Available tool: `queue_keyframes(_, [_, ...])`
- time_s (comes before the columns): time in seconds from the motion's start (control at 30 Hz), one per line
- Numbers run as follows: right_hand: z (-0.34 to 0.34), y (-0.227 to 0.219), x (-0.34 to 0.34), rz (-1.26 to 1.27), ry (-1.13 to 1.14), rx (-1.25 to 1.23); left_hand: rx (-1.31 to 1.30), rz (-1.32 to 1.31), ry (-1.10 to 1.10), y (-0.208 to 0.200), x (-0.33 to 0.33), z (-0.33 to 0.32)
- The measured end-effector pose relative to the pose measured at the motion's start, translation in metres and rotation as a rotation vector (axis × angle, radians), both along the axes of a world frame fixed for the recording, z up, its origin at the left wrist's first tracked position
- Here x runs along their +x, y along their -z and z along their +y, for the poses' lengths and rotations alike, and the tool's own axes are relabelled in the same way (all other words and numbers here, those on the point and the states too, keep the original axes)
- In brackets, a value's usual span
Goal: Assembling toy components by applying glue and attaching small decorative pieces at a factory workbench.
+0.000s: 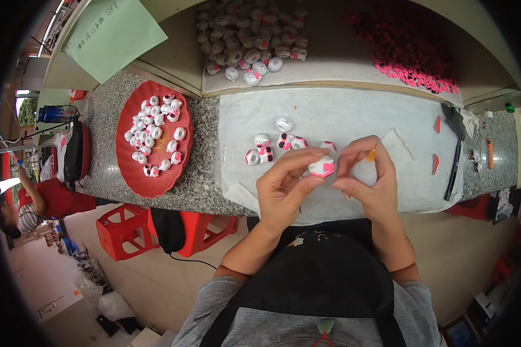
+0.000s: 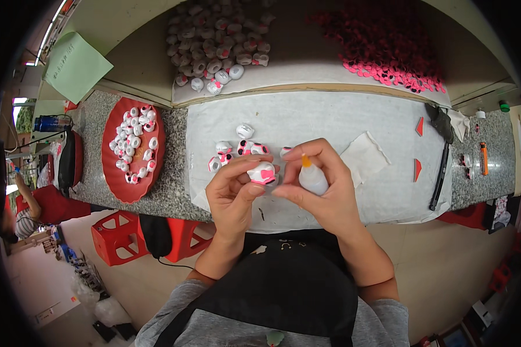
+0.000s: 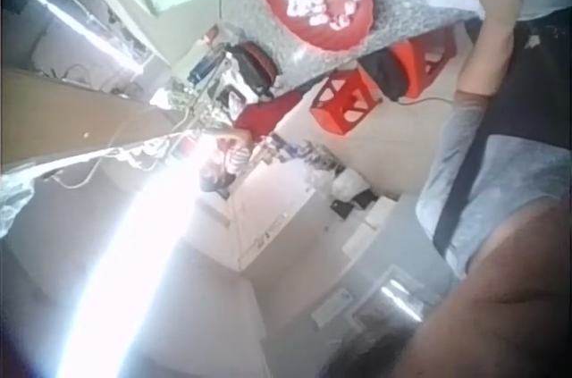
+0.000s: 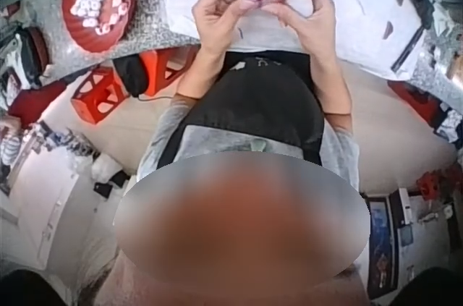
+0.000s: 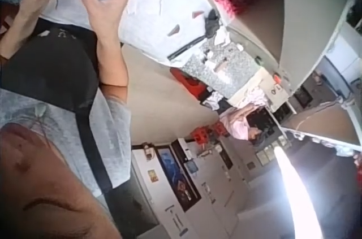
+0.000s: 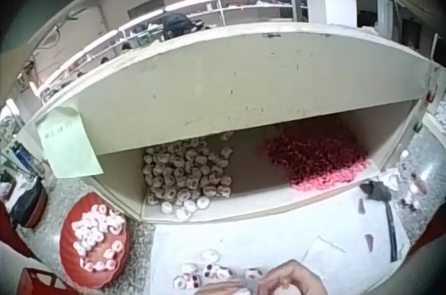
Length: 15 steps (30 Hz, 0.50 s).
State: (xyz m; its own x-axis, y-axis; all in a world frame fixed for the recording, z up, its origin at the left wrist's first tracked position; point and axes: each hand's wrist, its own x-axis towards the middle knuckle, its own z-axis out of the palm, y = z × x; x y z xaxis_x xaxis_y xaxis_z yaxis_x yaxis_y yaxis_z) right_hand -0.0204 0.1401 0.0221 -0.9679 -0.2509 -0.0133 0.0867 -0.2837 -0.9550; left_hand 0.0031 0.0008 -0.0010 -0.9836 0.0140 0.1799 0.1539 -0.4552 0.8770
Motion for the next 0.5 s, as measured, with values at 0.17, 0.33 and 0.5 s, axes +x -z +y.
queue_keyframes(0.17, [0.0,-0.005,-0.002,-0.001,-0.139,0.027,-0.038,-0.009,-0.023,-0.002,0.004,0.001])
queue_keyframes(0.33, [0.004,0.007,0.0,-0.052,-0.111,-0.046,-0.06,-0.001,0.026,0.0,0.002,0.002])
queue_keyframes(0.5, [0.007,0.013,0.0,-0.098,-0.113,-0.113,-0.15,0.076,0.045,0.002,-0.004,0.0])
